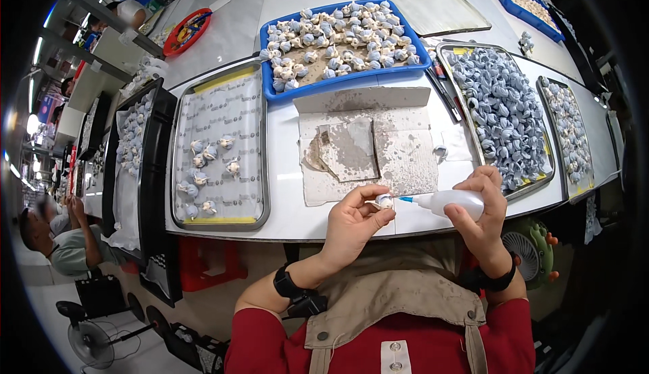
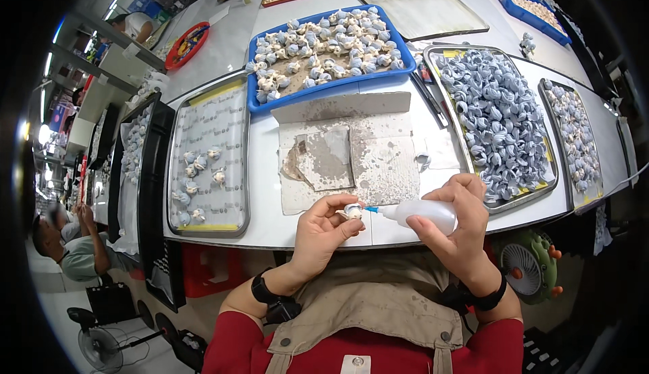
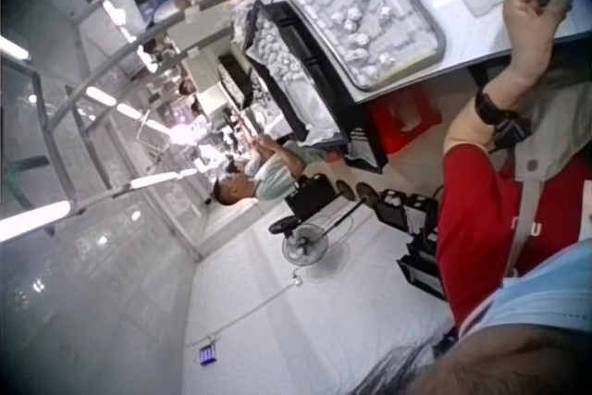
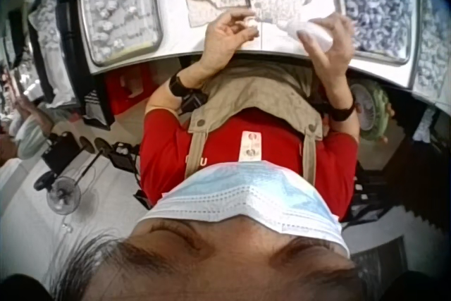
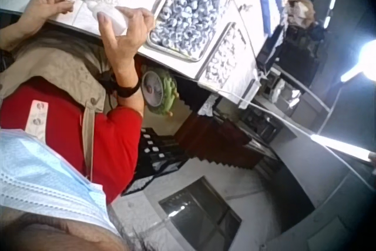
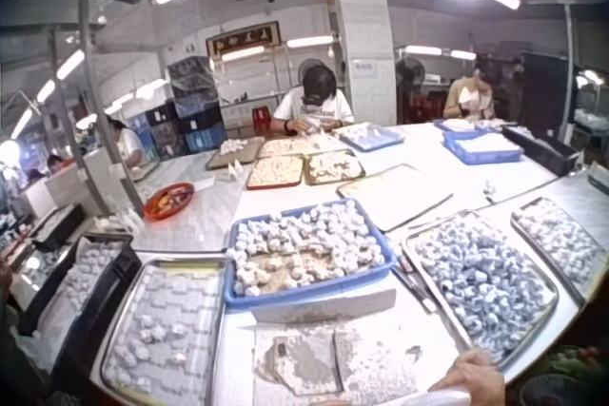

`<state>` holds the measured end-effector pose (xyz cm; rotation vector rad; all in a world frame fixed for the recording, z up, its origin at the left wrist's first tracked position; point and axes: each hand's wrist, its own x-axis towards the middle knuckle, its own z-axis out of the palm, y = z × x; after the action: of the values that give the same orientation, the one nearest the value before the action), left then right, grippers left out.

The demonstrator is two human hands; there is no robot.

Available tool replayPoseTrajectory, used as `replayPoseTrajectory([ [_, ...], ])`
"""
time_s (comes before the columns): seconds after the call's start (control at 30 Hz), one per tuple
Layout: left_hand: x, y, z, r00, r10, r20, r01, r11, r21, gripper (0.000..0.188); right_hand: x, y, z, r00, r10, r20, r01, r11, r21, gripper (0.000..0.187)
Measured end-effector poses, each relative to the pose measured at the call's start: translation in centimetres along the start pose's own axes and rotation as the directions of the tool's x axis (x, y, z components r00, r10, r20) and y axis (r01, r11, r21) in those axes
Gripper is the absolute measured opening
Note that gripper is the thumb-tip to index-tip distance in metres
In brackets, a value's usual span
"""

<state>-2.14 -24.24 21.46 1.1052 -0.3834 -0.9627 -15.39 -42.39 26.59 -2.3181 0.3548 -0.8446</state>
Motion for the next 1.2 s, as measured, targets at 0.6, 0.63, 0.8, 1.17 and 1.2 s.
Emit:
replayPoseTrajectory([
  [0.6,-0.5,0.4,-0.8,0.999,0.041,0.007,-0.041,0.998,0.05,0.036,1.4,-2.1,0.5,0.995,-0.086,0.041,0.09,0.991,-0.099,0.03],
  [0.63,-0.5,0.6,-0.7,1.0,0.031,-0.001,-0.031,0.999,0.038,0.036,1.4,-2.0,0.5,0.995,-0.087,0.04,0.091,0.991,-0.099,0.029],
  [0.8,-0.5,0.8,-0.7,1.0,0.005,-0.006,-0.005,1.0,0.019,0.035,1.6,-2.0,0.5,0.996,-0.083,0.037,0.087,0.991,-0.101,0.029],
  [1.17,-0.3,1.1,-1.8,0.998,-0.037,-0.042,0.035,0.997,-0.063,0.035,2.1,-1.0,2.1,0.999,0.023,0.025,-0.021,0.997,-0.071,0.029],
  [1.2,-0.3,1.0,-2.1,0.997,-0.049,-0.052,0.044,0.996,-0.082,0.035,2.3,-0.6,2.9,0.999,0.04,0.001,-0.04,0.996,-0.084,0.029],
])
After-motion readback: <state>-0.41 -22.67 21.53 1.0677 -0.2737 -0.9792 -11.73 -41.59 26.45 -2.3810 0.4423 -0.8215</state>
